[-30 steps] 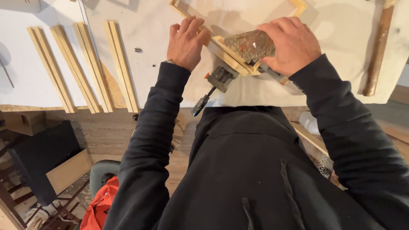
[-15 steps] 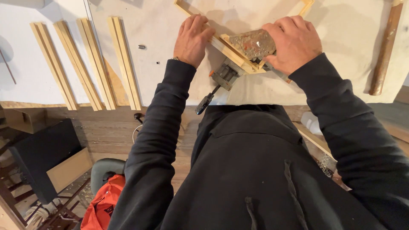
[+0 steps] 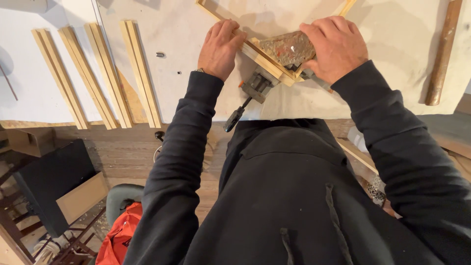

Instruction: The recorder is assembling wooden frames by gluing pieces together and securing them using corner clamps and a hammer.

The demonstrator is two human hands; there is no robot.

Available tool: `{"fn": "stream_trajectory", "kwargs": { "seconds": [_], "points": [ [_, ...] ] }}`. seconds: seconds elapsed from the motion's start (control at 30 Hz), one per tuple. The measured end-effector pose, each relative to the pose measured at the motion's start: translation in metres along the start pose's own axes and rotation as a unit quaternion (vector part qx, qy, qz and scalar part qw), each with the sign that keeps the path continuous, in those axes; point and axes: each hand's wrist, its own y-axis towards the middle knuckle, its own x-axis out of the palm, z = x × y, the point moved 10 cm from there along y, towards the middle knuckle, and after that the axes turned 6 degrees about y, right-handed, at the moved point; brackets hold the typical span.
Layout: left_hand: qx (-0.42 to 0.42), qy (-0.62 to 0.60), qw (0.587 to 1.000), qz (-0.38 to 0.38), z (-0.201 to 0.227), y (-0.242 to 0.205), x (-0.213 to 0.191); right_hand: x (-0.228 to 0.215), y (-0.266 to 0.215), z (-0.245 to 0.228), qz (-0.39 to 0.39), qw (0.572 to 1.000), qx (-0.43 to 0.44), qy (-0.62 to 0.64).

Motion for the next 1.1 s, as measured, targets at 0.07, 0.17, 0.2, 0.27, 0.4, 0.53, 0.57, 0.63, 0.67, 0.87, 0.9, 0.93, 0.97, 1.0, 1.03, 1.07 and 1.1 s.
{"fn": "stream_trajectory", "kwargs": {
  "seconds": [0.07,0.17,0.2,0.27,0.4,0.53,0.57,0.63,0.67,0.87,0.9,0.93,0.97,1.0,1.03,1.07,1.1],
  "points": [
    [0.015,0.020,1.000,0.019,0.008,-0.002,-0.005,0.001,-0.002,0.003,-0.018,1.000,0.009,0.022],
    [0.018,0.015,1.000,0.018,0.011,-0.001,-0.005,0.006,-0.006,0.024,-0.047,0.995,0.016,0.081],
    [0.019,0.014,1.000,0.018,0.011,-0.001,-0.005,0.009,-0.009,0.035,-0.047,0.995,0.017,0.082],
    [0.013,0.020,1.000,0.017,0.009,0.001,-0.005,0.019,-0.014,0.059,-0.076,0.988,0.035,0.127],
    [0.019,0.009,1.000,0.003,0.013,0.000,-0.006,0.006,-0.013,0.068,-0.069,0.989,0.038,0.122],
    [0.019,0.014,1.000,0.011,0.014,0.001,-0.009,0.013,-0.009,0.073,-0.097,0.979,0.046,0.175],
    [0.025,0.018,0.999,0.021,0.016,0.002,-0.012,0.021,-0.010,0.082,-0.120,0.966,0.082,0.215],
    [0.023,0.016,1.000,0.014,0.015,0.002,-0.010,0.029,-0.014,0.089,-0.115,0.967,0.079,0.211],
    [0.019,0.013,1.000,0.007,0.014,0.003,-0.008,0.033,-0.016,0.092,-0.111,0.969,0.076,0.207],
    [0.018,0.006,1.000,0.000,0.015,0.002,-0.009,0.018,-0.022,0.100,-0.030,0.956,0.124,0.263],
    [0.018,0.006,1.000,0.000,0.016,0.002,-0.009,0.026,-0.026,0.107,-0.030,0.957,0.124,0.262],
    [0.018,0.009,1.000,0.003,0.017,0.003,-0.010,0.035,-0.036,0.130,-0.005,0.928,0.206,0.312],
    [0.019,0.013,1.000,0.006,0.016,0.003,-0.012,0.047,-0.047,0.150,0.021,0.889,0.284,0.359],
    [0.018,0.015,1.000,0.007,0.017,0.003,-0.014,0.054,-0.047,0.153,0.020,0.889,0.282,0.360],
    [0.018,0.011,1.000,-0.001,0.018,0.003,-0.013,0.067,-0.052,0.159,0.015,0.858,0.309,0.410],
    [0.018,0.007,1.000,-0.010,0.019,0.002,-0.013,0.080,-0.057,0.163,0.010,0.823,0.334,0.459],
    [0.019,0.007,1.000,-0.009,0.018,0.003,-0.012,0.080,-0.055,0.159,0.011,0.824,0.334,0.459]
  ]
}}
